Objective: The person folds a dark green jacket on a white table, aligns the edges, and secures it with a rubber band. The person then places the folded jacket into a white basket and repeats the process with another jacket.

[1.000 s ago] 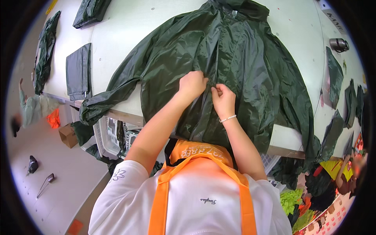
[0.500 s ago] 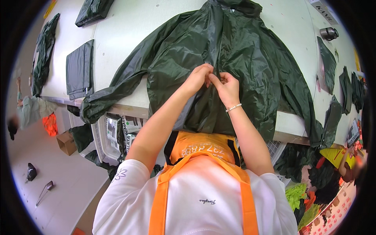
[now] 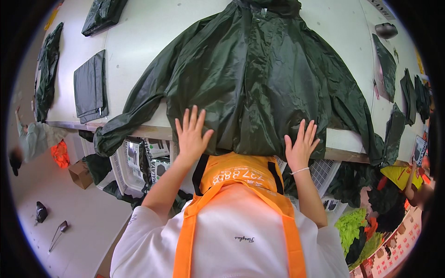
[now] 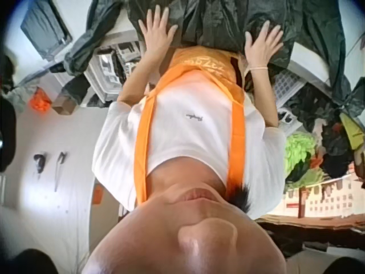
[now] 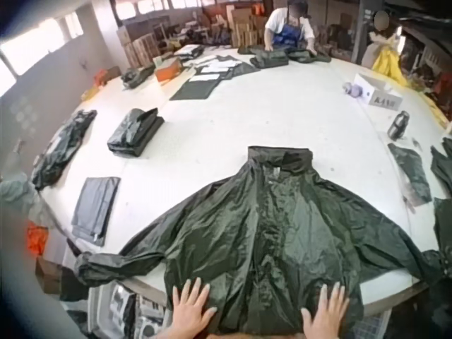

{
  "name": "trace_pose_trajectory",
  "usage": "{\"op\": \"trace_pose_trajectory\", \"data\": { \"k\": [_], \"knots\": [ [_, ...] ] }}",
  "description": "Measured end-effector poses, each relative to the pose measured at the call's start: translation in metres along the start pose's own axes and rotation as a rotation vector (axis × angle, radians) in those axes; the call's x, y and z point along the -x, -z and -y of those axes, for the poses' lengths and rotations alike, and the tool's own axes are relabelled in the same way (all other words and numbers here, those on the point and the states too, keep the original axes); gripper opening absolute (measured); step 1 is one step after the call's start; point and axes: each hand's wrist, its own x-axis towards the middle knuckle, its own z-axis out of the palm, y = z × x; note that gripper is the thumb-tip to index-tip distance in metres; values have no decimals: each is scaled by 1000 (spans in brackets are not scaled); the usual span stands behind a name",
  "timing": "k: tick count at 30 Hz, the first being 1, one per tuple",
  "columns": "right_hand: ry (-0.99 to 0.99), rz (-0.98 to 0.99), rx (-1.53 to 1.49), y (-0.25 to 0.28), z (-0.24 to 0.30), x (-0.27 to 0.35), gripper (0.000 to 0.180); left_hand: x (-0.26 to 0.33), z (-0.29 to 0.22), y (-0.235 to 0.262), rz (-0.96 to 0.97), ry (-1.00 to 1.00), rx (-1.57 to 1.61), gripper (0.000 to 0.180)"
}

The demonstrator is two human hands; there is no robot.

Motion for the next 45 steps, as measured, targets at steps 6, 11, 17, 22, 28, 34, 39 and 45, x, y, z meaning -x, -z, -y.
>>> {"op": "trace_pose_trajectory", "data": {
  "k": [6,11,17,22,28,34,39,45],
  "knots": [
    [195,-163,39,-24,-35,-86,67,-83,39,-8,-141,-124,-23,68],
    [193,-277,130,-28,-37,-198,67,-193,49,-10,-273,-125,-172,65],
    [513,-203,-319,8,57,-188,25,-191,-50,29,-53,49,-78,44],
    [80,36,-810,-37,104,-134,25,-174,-73,6,159,118,36,48],
    [-121,115,-1392,-34,129,-120,24,-180,-63,0,206,176,148,45],
    [-156,55,-1254,-32,160,-111,20,-180,-28,-12,367,119,928,34],
    [-66,-8,-1020,-24,166,-106,19,-168,-22,-8,365,157,1211,31],
    [234,-180,-704,-23,167,-108,12,-161,-28,-11,300,177,1315,30]
  ]
}}
